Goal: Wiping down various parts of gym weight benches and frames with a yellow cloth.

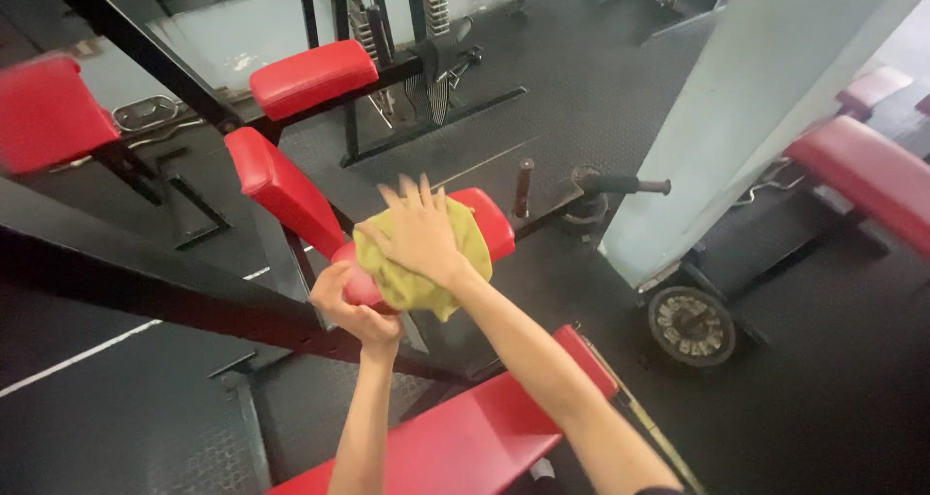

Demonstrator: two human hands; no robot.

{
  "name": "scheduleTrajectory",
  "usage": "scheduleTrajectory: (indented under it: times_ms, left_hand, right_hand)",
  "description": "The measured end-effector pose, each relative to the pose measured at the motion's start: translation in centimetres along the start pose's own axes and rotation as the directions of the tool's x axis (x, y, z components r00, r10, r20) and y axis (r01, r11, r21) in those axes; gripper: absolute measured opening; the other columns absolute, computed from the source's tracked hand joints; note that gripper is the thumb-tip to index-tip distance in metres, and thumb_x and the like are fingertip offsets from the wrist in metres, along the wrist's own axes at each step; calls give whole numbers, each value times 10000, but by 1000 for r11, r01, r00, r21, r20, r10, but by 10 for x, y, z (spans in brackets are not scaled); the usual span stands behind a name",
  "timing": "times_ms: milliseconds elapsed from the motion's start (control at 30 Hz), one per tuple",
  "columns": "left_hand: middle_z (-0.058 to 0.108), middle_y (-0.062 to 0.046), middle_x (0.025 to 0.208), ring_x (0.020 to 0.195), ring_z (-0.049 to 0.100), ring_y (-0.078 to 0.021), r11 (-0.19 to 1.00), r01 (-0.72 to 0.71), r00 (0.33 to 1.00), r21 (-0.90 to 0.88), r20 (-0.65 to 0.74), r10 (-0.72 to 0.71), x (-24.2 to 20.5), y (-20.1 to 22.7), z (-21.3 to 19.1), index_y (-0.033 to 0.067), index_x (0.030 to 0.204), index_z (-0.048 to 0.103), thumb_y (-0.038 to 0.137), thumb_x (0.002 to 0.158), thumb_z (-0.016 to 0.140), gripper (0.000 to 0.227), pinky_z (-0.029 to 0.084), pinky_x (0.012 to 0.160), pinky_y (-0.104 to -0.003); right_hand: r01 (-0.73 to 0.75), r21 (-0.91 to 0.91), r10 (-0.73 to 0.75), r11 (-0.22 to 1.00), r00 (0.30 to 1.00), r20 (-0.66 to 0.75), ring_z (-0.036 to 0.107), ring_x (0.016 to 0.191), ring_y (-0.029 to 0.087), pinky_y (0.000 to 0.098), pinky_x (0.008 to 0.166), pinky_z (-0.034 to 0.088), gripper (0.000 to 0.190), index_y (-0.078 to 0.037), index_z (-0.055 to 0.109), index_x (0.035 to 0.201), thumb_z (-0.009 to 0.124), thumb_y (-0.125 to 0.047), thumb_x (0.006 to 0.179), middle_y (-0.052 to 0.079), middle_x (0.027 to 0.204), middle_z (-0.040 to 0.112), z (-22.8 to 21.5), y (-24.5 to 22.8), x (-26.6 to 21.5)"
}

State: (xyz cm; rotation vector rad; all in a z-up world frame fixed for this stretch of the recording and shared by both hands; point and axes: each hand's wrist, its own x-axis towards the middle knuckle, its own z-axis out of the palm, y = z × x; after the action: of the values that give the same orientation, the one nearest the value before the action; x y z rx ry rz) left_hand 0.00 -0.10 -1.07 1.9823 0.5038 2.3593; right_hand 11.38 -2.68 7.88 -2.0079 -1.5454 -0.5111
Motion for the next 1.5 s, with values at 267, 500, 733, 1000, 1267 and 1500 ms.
scheduleTrajectory:
  times_ms: [267,500,733,1000,1267,1500]
  left_hand:
    - [587,-193,1113,1049,522,-374,990,20,1000,-136,-11,-22,-33,-23,4,8,1135,506,642,1044,198,711,380,972,-482]
    - [565,-158,1021,971,523,-399,916,-32,999,-399,-44,16,-16,-7,-3,32,1148,535,744,947,419,749,435,903,-505]
    - [577,-185,1194,1077,476,-338,975,-43,996,-219,72,60,-18,-14,-6,63,1144,585,869,843,350,892,381,985,-443]
    - [579,-125,1167,1108,478,-327,975,69,986,-210,166,-33,-5,-4,-64,96,1158,631,672,1025,239,709,338,1031,-476]
    - [705,-32,1085,1014,687,-273,917,-375,924,139,142,356,33,-60,-98,237,1029,754,432,974,450,366,459,934,-437]
    - [710,-30,1073,1025,702,-240,873,-405,914,273,116,388,20,-85,-68,242,1023,747,333,958,469,300,459,1026,-415]
  right_hand:
    - [229,70,-234,971,969,82,492,1359,482,721,1102,329,522,-247,692,1262,591,-594,885,105,1437,609,-15,-8,-68]
    - [387,-30,-354,922,871,341,440,1408,411,671,1124,380,574,-410,613,1357,669,-503,794,-51,1564,465,46,-18,-22]
    - [243,-72,-157,967,800,579,761,811,250,483,781,530,273,-343,769,759,541,-460,850,-44,752,754,91,-60,35]
    - [414,-123,-313,902,823,474,584,1116,306,681,992,442,409,-335,786,960,544,-653,875,-15,1015,692,101,-57,-7]
    - [397,-92,-404,913,912,-69,459,1404,424,659,1142,348,523,-152,738,1160,645,-185,647,81,1351,655,45,-83,-98]
    - [364,-182,-337,913,927,167,426,1421,429,601,1176,309,495,-186,667,1305,547,-287,836,47,1430,607,47,-86,-47]
